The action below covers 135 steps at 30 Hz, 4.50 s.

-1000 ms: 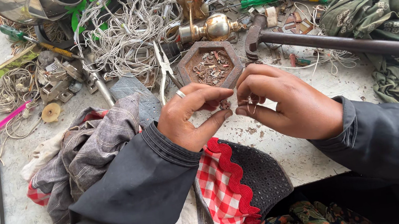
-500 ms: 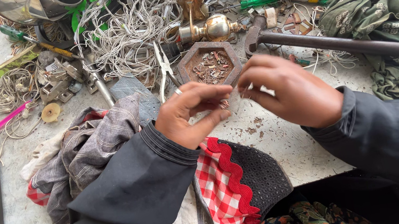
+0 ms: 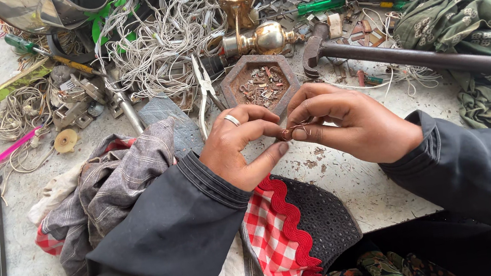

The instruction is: The person uses pliers and a hammer to crush and separate a small cylindrical electronic component on a cluttered workbench. They then manually separate the resulting fragments and place them into a hexagonal container.

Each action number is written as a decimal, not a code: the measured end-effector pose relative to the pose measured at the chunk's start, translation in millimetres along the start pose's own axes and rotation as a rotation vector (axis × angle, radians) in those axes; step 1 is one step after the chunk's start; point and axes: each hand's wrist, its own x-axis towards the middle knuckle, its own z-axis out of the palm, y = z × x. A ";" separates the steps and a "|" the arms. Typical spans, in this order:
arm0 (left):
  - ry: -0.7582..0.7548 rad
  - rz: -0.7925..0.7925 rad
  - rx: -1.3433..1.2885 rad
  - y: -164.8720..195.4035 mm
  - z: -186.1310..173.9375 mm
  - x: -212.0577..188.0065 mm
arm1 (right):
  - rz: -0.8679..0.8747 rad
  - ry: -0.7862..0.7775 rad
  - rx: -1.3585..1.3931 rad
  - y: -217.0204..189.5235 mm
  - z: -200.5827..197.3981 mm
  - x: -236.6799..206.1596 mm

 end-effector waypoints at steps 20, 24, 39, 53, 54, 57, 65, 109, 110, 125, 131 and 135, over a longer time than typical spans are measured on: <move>-0.040 -0.403 -0.443 -0.6 -0.6 0.7 | 0.228 0.033 0.479 9.7 -9.8 -5.5; -0.008 -0.407 -0.620 -6.2 1.1 -1.7 | 0.196 0.056 0.519 11.3 -7.2 -6.7; 0.048 -0.585 -1.402 -31.6 7.2 -5.1 | 0.244 0.069 0.650 15.7 -6.9 -6.9; -0.026 -0.114 -0.184 -3.5 4.1 0.9 | -0.052 0.038 0.974 -6.6 -6.9 -13.0; -0.029 -0.079 -0.168 -3.4 5.4 0.4 | -0.066 0.056 0.880 -9.6 -6.2 -11.5; -0.053 -0.045 -0.166 -4.7 8.2 -0.6 | -0.131 0.107 0.381 -16.6 -0.7 -3.0; -0.071 -0.290 -0.470 -4.0 3.3 -5.6 | -0.062 0.010 -0.554 -11.4 0.8 -1.2; 0.021 -0.170 -0.434 10.9 -6.6 -5.0 | -0.120 0.060 -0.302 -23.4 5.1 -1.2; 0.024 -0.194 -0.459 12.4 -8.4 -7.1 | -0.141 0.041 -0.328 -23.0 7.0 -2.9; -0.015 -0.192 -0.711 -6.2 5.5 -10.0 | -0.099 0.165 -0.226 -16.7 12.7 -5.1; -0.019 -0.317 -0.577 -3.0 1.0 -9.6 | -0.003 0.190 -0.029 -10.7 19.7 -9.4; 0.014 -0.218 -0.455 1.2 -3.6 -8.0 | 0.075 0.217 0.370 -7.1 18.5 -8.7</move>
